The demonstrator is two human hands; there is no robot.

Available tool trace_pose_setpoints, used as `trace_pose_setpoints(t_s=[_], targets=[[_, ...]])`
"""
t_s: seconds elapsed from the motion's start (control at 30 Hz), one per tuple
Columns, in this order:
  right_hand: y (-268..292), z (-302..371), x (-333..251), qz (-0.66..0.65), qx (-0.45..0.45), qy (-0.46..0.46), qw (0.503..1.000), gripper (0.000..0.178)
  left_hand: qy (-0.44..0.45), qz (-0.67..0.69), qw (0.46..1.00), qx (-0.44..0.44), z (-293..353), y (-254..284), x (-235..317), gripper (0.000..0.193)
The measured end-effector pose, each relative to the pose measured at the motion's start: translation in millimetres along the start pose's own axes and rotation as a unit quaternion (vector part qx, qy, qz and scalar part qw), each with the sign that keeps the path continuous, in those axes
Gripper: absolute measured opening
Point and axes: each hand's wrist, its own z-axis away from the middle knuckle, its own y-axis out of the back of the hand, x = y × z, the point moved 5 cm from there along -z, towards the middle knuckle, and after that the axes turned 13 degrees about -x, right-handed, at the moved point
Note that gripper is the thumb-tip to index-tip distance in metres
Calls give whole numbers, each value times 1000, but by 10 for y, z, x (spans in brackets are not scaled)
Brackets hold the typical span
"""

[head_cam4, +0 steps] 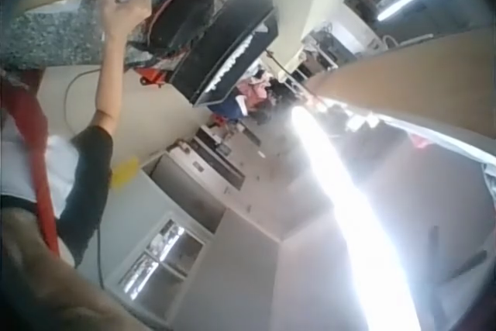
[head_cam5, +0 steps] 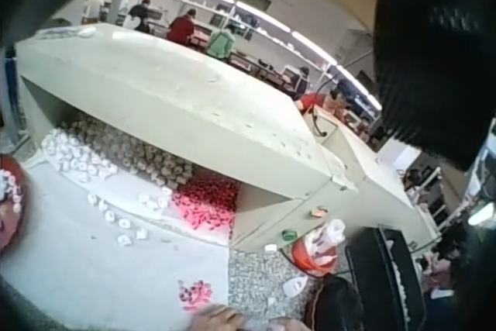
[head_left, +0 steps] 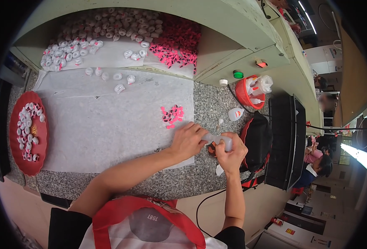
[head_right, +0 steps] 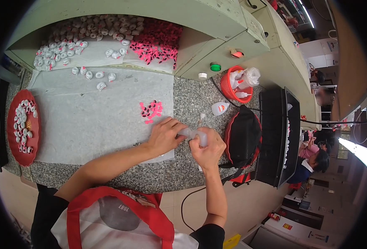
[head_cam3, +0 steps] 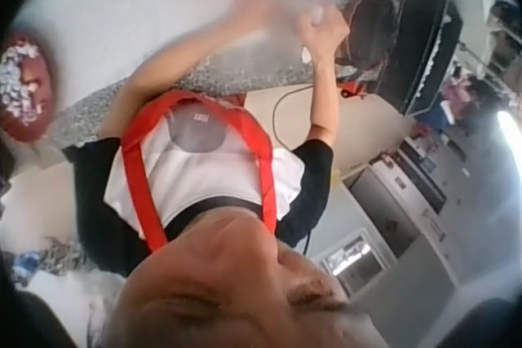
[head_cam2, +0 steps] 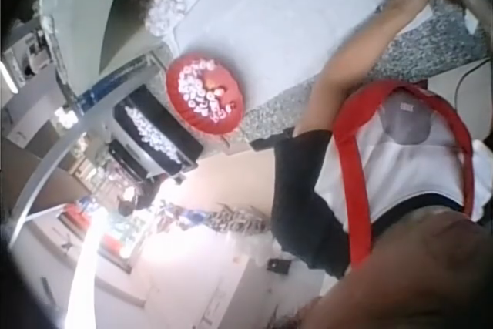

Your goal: Apply glue to small plastic toy components and join them together on a factory production line.

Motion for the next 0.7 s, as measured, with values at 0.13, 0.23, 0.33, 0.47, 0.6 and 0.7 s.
trace_pose_setpoints(t_s=[0.13,0.23,0.33,0.47,0.6,0.7], targets=[[10,8,-15,1,6,-1,1000,16,-3,2,1000,3,4,4,0,28],[21,9,-15,0,4,-19,1000,16,-2,0,1000,3,5,5,-13,28],[6,-3,-19,0,-2,-3,1000,16,-3,-3,1000,4,7,0,-24,29],[16,6,-11,5,1,0,1000,17,-9,1,1000,7,4,14,-4,29],[15,105,25,-44,18,-63,997,17,-22,-8,1000,15,-2,20,6,26],[-26,280,114,-164,62,-149,973,15,-16,-3,1000,6,-8,26,17,28]])
